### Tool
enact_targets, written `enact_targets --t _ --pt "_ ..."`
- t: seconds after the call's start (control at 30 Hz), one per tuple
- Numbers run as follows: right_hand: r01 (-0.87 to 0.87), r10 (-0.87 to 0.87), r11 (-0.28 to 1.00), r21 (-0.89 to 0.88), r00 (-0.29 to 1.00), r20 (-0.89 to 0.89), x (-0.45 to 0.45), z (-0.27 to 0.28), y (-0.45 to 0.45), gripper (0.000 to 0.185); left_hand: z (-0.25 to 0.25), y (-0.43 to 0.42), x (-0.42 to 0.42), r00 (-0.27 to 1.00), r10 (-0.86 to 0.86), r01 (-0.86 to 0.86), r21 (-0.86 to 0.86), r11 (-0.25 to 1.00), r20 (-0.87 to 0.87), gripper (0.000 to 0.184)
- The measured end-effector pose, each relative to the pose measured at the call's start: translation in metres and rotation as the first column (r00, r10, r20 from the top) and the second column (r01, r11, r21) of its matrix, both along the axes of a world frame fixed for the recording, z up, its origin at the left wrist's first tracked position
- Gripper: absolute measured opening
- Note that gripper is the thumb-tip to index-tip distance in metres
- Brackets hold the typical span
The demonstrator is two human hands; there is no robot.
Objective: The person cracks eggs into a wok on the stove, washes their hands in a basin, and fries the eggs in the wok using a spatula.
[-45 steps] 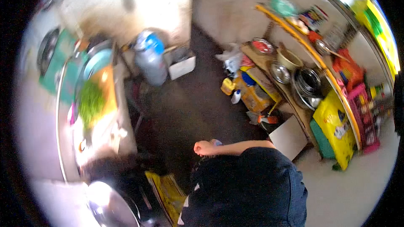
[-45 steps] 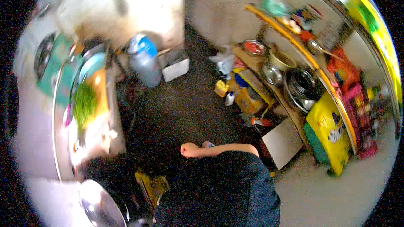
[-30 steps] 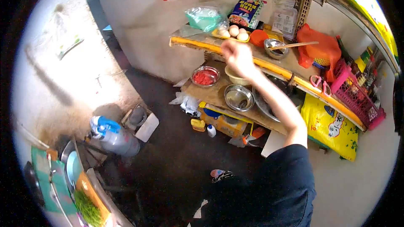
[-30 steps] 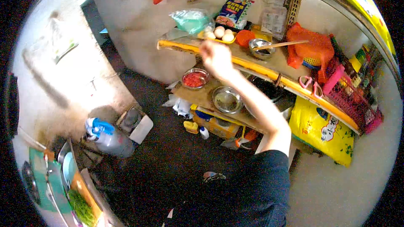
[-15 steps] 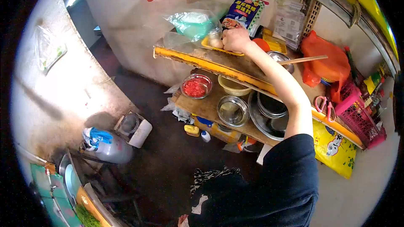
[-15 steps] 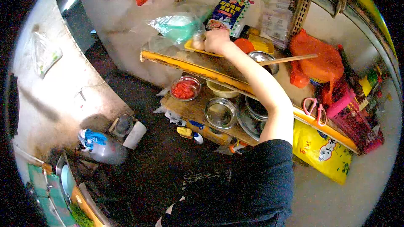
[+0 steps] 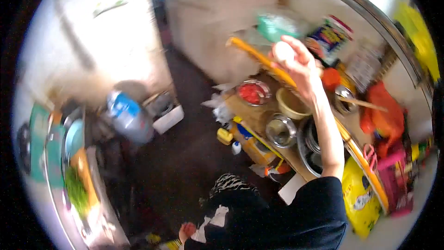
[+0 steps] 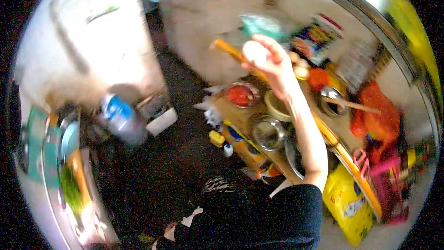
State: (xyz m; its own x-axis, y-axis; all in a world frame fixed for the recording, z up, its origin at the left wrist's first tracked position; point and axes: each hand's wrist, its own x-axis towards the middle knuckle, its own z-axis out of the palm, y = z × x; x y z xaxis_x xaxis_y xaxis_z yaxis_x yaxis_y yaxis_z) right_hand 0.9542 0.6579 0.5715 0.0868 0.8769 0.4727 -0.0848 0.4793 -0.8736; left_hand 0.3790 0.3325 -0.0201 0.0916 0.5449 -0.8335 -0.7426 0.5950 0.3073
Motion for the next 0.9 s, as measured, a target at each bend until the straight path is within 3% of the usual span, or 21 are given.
enact_targets --t 0.03,0.1,0.17,0.2,0.27,0.33,0.4,0.47,0.53,0.6,0.67,0.73,0.8,0.9 --pt "-0.154 0.151 0.987 -0.045 0.986 -0.069 -0.037 -0.013 0.001 0.06 0.086 -0.001 0.048 0.962 0.265 -0.25 0.164 0.954 -0.072 0.03" --pt "-0.457 0.415 0.879 -0.138 0.874 -0.253 -0.106 -0.041 0.004 0.061 0.14 0.0 0.067 0.98 0.137 -0.093 0.27 0.958 -0.148 0.023" --pt "-0.704 0.572 0.673 -0.225 0.689 -0.445 -0.187 -0.092 0.007 0.056 0.178 -0.015 0.073 0.888 0.459 -0.448 0.207 0.87 -0.005 0.016" --pt "-0.782 0.609 0.569 -0.255 0.609 -0.508 -0.226 -0.121 0.003 0.051 0.161 -0.026 0.066 0.822 0.552 -0.569 0.251 0.783 0.139 0.016" --pt "-0.882 0.498 0.295 -0.367 0.47 -0.729 -0.297 -0.194 -0.026 0.043 0.194 -0.028 0.05 0.811 0.566 -0.561 0.075 0.824 -0.146 0.017" --pt "-0.901 0.459 0.025 -0.432 0.395 -0.796 -0.352 -0.251 -0.057 0.037 0.174 -0.093 0.057 0.701 0.695 -0.698 0.044 0.714 -0.156 0.018" --pt "-0.891 0.446 -0.169 -0.422 0.313 -0.838 -0.409 -0.27 -0.083 0.035 0.15 -0.13 0.042 0.652 0.75 -0.748 0.062 0.66 -0.114 0.022" --pt "-0.845 0.483 -0.238 -0.479 0.325 -0.813 -0.454 -0.284 -0.113 0.034 0.14 -0.18 0.044 0.53 0.847 -0.843 0.092 0.53 -0.034 0.021" --pt "-0.818 0.559 -0.275 -0.505 0.291 -0.776 -0.491 -0.293 -0.133 0.032 0.178 -0.201 0.045 0.455 0.873 -0.884 0.028 0.466 -0.176 0.02" --pt "-0.805 0.589 -0.299 -0.512 0.267 -0.763 -0.53 -0.299 -0.149 0.031 0.18 -0.235 0.04 0.393 0.904 -0.914 0.031 0.404 -0.171 0.02" --pt "-0.769 0.703 -0.298 -0.566 0.225 -0.675 -0.563 -0.312 -0.158 0.03 0.178 -0.262 0.037 0.352 0.927 -0.925 0.107 0.366 -0.126 0.02" --pt "-0.658 0.85 -0.182 -0.731 0.268 -0.453 -0.593 -0.299 -0.174 0.028 0.188 -0.271 0.04 0.33 0.924 -0.932 0.087 0.351 -0.195 0.021" --pt "-0.688 0.893 -0.192 -0.7 0.174 -0.416 -0.622 -0.3 -0.193 0.028 0.189 -0.278 0.043 0.307 0.921 -0.944 0.049 0.327 -0.24 0.022" --pt "-0.773 0.996 -0.076 -0.63 -0.025 -0.089 -0.671 -0.302 -0.21 0.026 0.198 -0.273 0.051 0.266 0.928 -0.962 -0.018 0.271 -0.259 0.022"
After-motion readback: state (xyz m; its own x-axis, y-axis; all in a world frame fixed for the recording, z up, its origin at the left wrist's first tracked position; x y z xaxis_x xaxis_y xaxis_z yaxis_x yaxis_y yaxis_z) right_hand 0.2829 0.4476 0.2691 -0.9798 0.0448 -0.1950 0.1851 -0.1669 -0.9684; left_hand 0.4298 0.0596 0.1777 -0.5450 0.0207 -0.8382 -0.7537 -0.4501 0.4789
